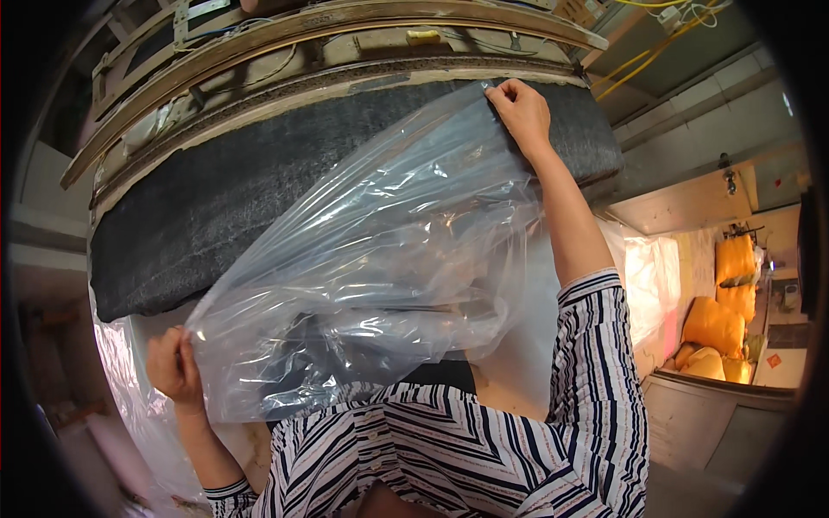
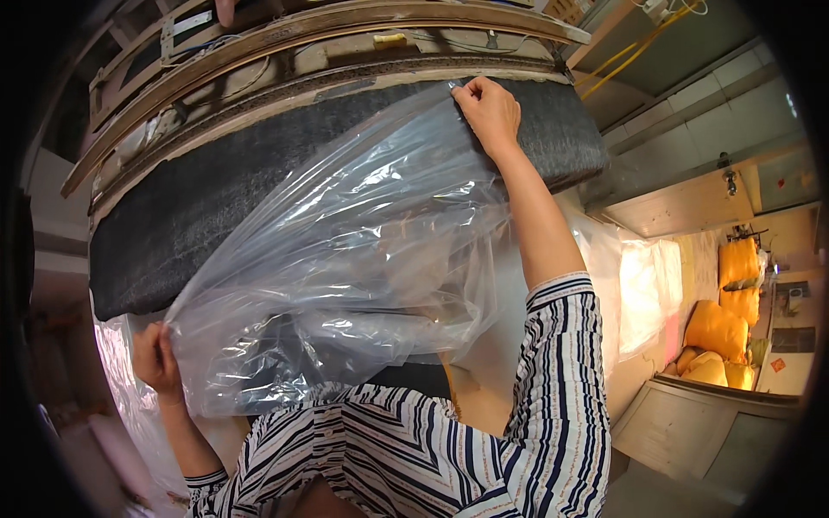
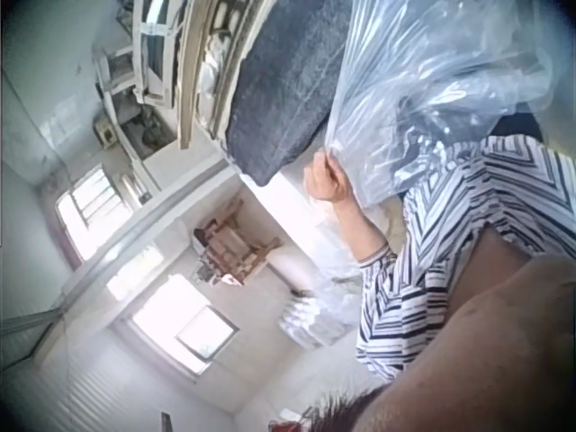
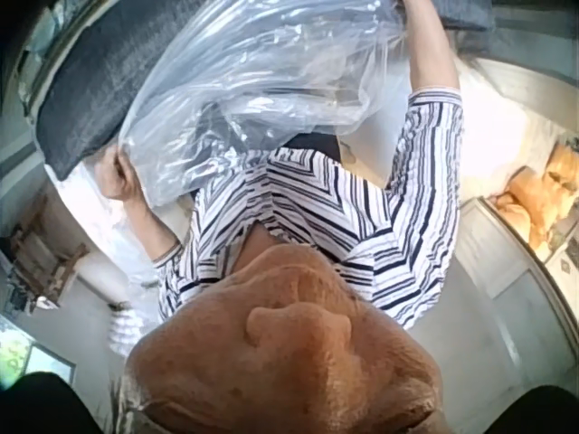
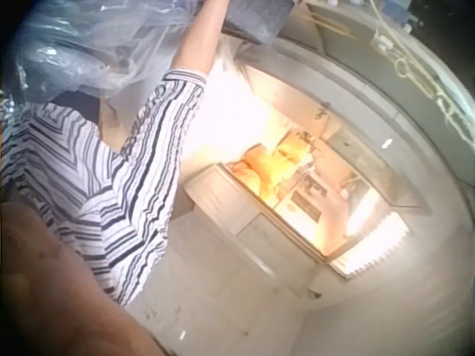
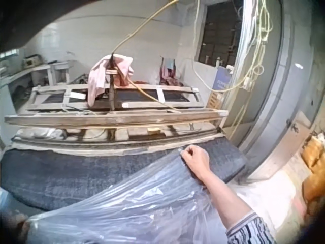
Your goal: Wrapping a large piece of furniture with protective plastic sheeting.
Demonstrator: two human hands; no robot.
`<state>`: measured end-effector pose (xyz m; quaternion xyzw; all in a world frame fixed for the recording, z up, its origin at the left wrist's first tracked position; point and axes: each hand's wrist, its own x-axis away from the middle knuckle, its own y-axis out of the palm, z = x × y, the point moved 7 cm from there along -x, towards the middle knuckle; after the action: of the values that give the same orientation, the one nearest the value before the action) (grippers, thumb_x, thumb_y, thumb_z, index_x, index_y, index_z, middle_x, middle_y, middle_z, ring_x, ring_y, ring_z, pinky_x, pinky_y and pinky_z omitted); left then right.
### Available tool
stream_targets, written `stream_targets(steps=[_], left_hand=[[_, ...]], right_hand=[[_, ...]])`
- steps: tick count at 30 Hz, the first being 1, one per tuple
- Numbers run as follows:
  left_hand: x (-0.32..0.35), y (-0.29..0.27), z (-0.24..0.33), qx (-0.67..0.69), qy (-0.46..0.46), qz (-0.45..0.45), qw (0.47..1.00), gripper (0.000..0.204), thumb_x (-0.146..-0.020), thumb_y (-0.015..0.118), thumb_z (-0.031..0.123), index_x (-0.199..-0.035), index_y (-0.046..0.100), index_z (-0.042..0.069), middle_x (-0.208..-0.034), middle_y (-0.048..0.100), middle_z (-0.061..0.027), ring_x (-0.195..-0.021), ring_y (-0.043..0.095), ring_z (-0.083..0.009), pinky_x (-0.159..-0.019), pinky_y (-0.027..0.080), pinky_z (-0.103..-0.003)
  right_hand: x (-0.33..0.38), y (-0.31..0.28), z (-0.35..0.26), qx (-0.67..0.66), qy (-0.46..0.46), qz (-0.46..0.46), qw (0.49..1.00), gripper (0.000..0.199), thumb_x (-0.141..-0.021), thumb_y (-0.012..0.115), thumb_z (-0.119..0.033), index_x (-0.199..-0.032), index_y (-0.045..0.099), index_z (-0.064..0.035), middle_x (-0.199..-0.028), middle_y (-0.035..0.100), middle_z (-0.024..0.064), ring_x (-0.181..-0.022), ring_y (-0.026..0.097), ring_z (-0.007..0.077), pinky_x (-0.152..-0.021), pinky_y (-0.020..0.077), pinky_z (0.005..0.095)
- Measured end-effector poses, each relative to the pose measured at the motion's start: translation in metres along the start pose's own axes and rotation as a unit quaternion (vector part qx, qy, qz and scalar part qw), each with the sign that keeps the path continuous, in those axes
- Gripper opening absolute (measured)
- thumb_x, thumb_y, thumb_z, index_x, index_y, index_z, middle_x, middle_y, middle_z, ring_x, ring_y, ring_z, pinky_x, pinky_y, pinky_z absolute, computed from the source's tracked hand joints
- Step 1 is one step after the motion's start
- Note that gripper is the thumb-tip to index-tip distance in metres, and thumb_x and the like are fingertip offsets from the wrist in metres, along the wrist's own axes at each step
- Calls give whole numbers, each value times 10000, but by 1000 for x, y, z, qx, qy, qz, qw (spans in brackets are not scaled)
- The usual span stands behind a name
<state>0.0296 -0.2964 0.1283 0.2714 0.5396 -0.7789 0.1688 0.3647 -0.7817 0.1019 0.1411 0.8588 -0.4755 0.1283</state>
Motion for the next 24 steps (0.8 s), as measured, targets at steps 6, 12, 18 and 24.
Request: stream_targets(steps=[6,12,18,24], left_hand=[[61,34,1,-18,-59,-24,998,152,-756,658,-11,-900,617,11,-734,571,-104,-615,518,-244,-559,412,-326],[80,58,-76,130,-327,-87,932,113,-851,592,103,-888,605,-3,-785,543,-44,-732,514,-138,-670,414,-264],[-34,-14,-106,359,-305,262,842,196,-938,478,203,-1054,569,74,-944,537,6,-895,483,-76,-764,388,-241],[-111,79,-189,45,-253,159,953,219,-860,605,268,-930,652,66,-771,624,-3,-733,548,-91,-689,442,-251]], right_hand=[[-5,13,-1,43,-40,-3,998,284,-730,662,-345,-887,639,-110,-765,632,50,-729,604,246,-649,441,375],[-37,46,2,-179,-66,-255,948,156,-829,625,-146,-927,630,-25,-856,606,-33,-790,525,64,-710,434,228],[-31,12,-71,-570,10,-195,798,84,-892,548,-170,-916,547,-89,-909,602,16,-836,565,100,-779,441,261],[-29,41,-18,-121,18,225,967,146,-842,524,-175,-908,540,-46,-819,617,179,-778,597,339,-716,452,424]])
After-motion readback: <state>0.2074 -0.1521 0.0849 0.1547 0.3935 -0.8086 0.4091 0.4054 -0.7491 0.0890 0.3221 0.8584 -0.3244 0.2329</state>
